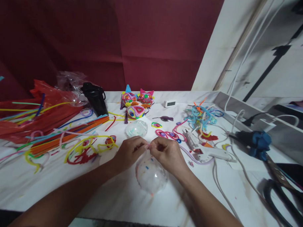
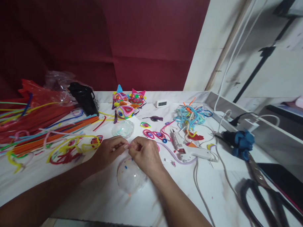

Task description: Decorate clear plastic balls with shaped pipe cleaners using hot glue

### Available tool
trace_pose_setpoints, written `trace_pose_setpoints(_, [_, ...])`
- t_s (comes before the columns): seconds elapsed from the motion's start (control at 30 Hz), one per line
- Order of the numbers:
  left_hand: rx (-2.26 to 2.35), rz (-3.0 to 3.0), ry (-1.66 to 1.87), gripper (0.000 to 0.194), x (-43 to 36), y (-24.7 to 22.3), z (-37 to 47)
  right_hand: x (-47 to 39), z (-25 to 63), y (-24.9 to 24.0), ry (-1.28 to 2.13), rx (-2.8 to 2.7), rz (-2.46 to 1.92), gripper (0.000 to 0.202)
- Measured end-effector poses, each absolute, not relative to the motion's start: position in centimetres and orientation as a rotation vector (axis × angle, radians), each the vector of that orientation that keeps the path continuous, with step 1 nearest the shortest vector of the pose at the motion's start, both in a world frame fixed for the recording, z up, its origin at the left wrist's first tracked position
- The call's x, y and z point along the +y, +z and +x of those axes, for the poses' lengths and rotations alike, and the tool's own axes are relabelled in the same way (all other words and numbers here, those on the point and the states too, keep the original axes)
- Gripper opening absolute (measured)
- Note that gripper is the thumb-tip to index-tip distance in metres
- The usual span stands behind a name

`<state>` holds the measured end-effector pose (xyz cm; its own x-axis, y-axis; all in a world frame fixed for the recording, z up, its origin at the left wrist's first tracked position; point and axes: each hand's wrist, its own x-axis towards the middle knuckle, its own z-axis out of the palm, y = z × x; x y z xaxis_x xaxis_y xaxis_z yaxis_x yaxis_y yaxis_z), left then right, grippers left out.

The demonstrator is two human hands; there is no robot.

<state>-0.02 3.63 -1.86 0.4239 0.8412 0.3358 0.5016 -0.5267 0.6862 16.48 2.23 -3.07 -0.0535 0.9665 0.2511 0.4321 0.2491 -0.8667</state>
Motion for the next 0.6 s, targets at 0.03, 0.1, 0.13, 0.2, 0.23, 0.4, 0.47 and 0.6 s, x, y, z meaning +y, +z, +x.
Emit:
trace_pose_setpoints(0.03, [1.131,2.197,0.917,0.019,3.65,-1.85,0.0,2.25,16.48,-3.07,0.768,-1.634,-1.319,0.011])
trace_pose_setpoints(0.1, [1.125,2.203,0.916,0.019,3.73,-1.89,0.02,2.28,16.49,-3.02,0.786,-1.624,-1.314,0.012])
trace_pose_setpoints(0.13, [1.123,2.202,0.919,0.019,3.76,-1.95,0.02,2.29,16.49,-2.98,0.804,-1.612,-1.31,0.011])
trace_pose_setpoints(0.2, [1.124,2.188,0.927,0.019,3.82,-2.09,0.02,2.3,16.51,-2.91,0.851,-1.573,-1.301,0.01])
trace_pose_setpoints(0.23, [1.126,2.177,0.927,0.019,3.83,-2.17,0.02,2.31,16.52,-2.9,0.876,-1.546,-1.292,0.01])
trace_pose_setpoints(0.4, [1.109,2.19,0.937,0.023,3.82,-2.35,0.05,2.61,16.59,-3.37,0.97,-1.463,-1.244,0.012])
trace_pose_setpoints(0.47, [1.107,2.219,0.958,0.024,3.82,-2.38,0.1,2.73,16.63,-3.61,0.996,-1.458,-1.233,0.013])
trace_pose_setpoints(0.6, [1.098,2.252,0.979,0.022,3.81,-2.49,0.12,2.76,16.66,-3.53,1.069,-1.442,-1.192,0.014])
